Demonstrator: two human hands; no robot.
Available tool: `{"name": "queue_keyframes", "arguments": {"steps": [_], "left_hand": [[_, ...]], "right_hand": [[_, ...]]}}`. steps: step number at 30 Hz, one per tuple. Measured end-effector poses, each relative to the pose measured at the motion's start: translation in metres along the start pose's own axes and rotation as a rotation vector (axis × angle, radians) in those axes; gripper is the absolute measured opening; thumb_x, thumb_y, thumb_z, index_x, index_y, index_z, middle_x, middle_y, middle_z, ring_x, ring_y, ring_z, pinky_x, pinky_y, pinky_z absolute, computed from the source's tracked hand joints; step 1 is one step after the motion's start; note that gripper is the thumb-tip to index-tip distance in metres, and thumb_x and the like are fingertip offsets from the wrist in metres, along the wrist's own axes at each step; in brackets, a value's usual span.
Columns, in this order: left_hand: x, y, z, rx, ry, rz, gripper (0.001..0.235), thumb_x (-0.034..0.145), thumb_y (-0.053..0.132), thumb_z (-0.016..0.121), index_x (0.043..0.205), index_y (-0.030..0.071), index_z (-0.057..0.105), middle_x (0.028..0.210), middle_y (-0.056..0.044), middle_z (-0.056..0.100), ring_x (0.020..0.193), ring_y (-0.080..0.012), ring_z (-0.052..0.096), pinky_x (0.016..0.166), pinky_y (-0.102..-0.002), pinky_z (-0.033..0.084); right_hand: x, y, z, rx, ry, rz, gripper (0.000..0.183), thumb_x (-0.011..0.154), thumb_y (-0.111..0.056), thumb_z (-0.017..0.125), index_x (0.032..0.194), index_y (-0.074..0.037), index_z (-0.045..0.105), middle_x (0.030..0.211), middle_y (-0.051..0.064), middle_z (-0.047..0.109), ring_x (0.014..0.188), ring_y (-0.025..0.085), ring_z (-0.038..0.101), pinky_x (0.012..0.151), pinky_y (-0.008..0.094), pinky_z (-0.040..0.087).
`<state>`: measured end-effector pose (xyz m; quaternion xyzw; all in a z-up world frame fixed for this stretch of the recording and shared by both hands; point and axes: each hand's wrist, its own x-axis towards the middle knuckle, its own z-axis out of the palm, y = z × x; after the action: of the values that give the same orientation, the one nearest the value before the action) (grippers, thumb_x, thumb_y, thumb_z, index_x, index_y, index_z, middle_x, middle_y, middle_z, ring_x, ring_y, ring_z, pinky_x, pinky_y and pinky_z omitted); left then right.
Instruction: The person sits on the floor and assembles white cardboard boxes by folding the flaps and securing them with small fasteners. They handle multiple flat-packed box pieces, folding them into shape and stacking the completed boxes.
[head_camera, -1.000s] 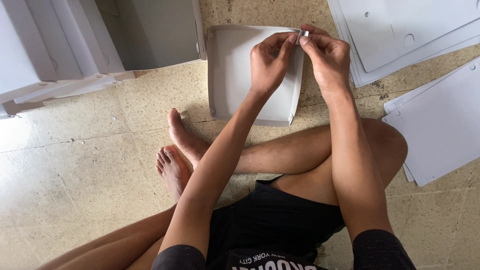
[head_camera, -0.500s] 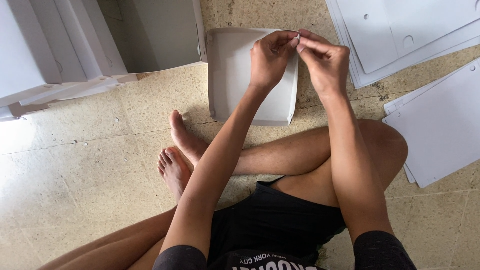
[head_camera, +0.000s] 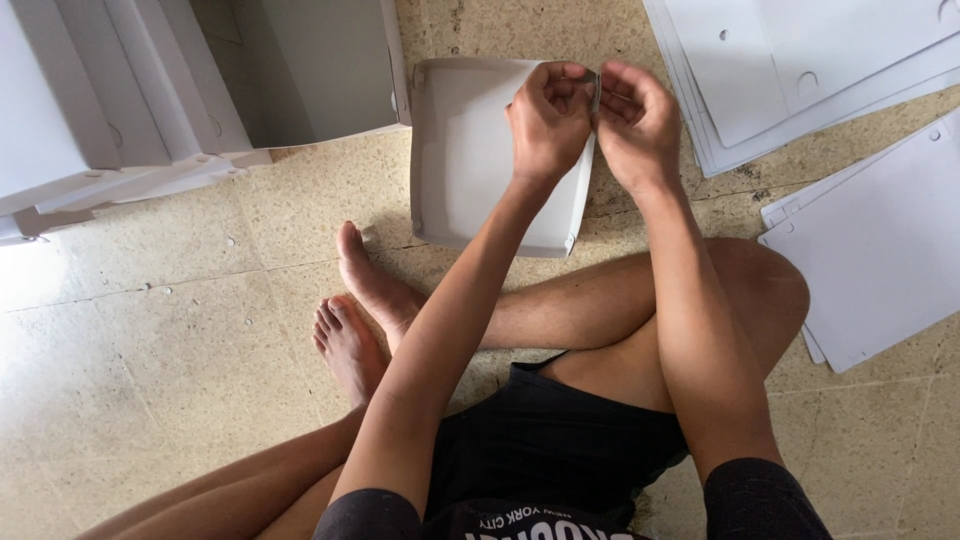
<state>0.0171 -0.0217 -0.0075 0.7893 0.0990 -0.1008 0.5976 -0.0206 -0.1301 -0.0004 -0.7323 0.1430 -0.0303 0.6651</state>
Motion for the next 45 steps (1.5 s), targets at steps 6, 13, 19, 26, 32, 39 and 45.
{"name": "queue_keyframes", "arguments": {"steps": [6, 13, 19, 26, 32, 39, 45], "left_hand": [[-0.002, 0.003, -0.002, -0.123, 0.049, 0.047, 0.013, 0.079, 0.018, 0.076, 0.088, 0.01, 0.073, 0.083, 0.0, 0.076, 0.073, -0.0094, 0.069, 0.068, -0.024, 0.058], [-0.009, -0.015, -0.004, 0.266, 0.097, 0.212, 0.023, 0.085, 0.021, 0.059, 0.107, 0.021, 0.067, 0.1, 0.004, 0.075, 0.092, -0.0166, 0.067, 0.093, -0.042, 0.039], [-0.005, -0.03, -0.067, 0.579, 0.342, 0.317, 0.053, 0.091, 0.015, 0.064, 0.141, 0.01, 0.048, 0.139, -0.017, 0.048, 0.119, -0.0351, 0.048, 0.099, -0.051, 0.044], [0.035, -0.058, -0.072, 0.462, 0.188, 0.164, 0.023, 0.099, 0.009, 0.051, 0.104, -0.003, 0.07, 0.088, -0.02, 0.069, 0.068, -0.0242, 0.066, 0.055, -0.032, 0.056], [0.041, -0.068, -0.072, 0.519, 0.263, 0.227, 0.028, 0.09, 0.0, 0.05, 0.063, 0.008, 0.054, 0.059, -0.009, 0.06, 0.043, -0.0175, 0.052, 0.035, -0.033, 0.038], [0.047, -0.079, -0.063, 0.775, 0.264, 0.403, 0.028, 0.087, -0.012, 0.052, 0.108, 0.006, 0.058, 0.095, -0.019, 0.069, 0.058, -0.0242, 0.067, 0.043, -0.034, 0.055], [0.041, -0.059, -0.073, 0.66, 0.119, 0.282, 0.032, 0.093, -0.006, 0.044, 0.11, 0.012, 0.064, 0.101, -0.021, 0.063, 0.058, -0.0324, 0.067, 0.042, -0.044, 0.056]], "right_hand": [[0.001, -0.004, 0.002, -0.182, 0.04, -0.111, 0.031, 0.093, 0.002, 0.068, 0.124, 0.002, 0.065, 0.119, 0.021, 0.07, 0.107, 0.026, 0.072, 0.09, 0.03, 0.063], [0.003, 0.009, -0.004, -0.478, 0.124, -0.269, 0.021, 0.098, -0.006, 0.073, 0.117, 0.004, 0.072, 0.105, 0.02, 0.076, 0.085, 0.028, 0.077, 0.07, 0.032, 0.065], [0.015, 0.028, -0.026, -0.795, 0.304, -0.414, 0.014, 0.092, 0.004, 0.071, 0.104, 0.007, 0.077, 0.088, 0.019, 0.078, 0.071, 0.025, 0.077, 0.065, 0.033, 0.063], [0.015, 0.036, -0.028, -0.726, 0.331, -0.3, 0.017, 0.092, 0.001, 0.073, 0.107, 0.007, 0.076, 0.086, 0.018, 0.078, 0.072, 0.022, 0.078, 0.068, 0.03, 0.066], [0.019, 0.047, -0.027, -0.803, 0.3, -0.342, 0.013, 0.09, 0.006, 0.072, 0.102, 0.007, 0.076, 0.085, 0.017, 0.078, 0.071, 0.025, 0.077, 0.067, 0.032, 0.065], [0.015, 0.039, -0.022, -0.867, 0.319, -0.37, 0.01, 0.089, 0.009, 0.068, 0.094, 0.001, 0.07, 0.081, 0.013, 0.073, 0.068, 0.025, 0.07, 0.06, 0.035, 0.058], [0.013, 0.037, -0.03, -0.773, 0.193, -0.334, 0.035, 0.089, 0.013, 0.061, 0.109, -0.008, 0.081, 0.083, 0.012, 0.059, 0.067, 0.024, 0.059, 0.067, 0.038, 0.05]]}}
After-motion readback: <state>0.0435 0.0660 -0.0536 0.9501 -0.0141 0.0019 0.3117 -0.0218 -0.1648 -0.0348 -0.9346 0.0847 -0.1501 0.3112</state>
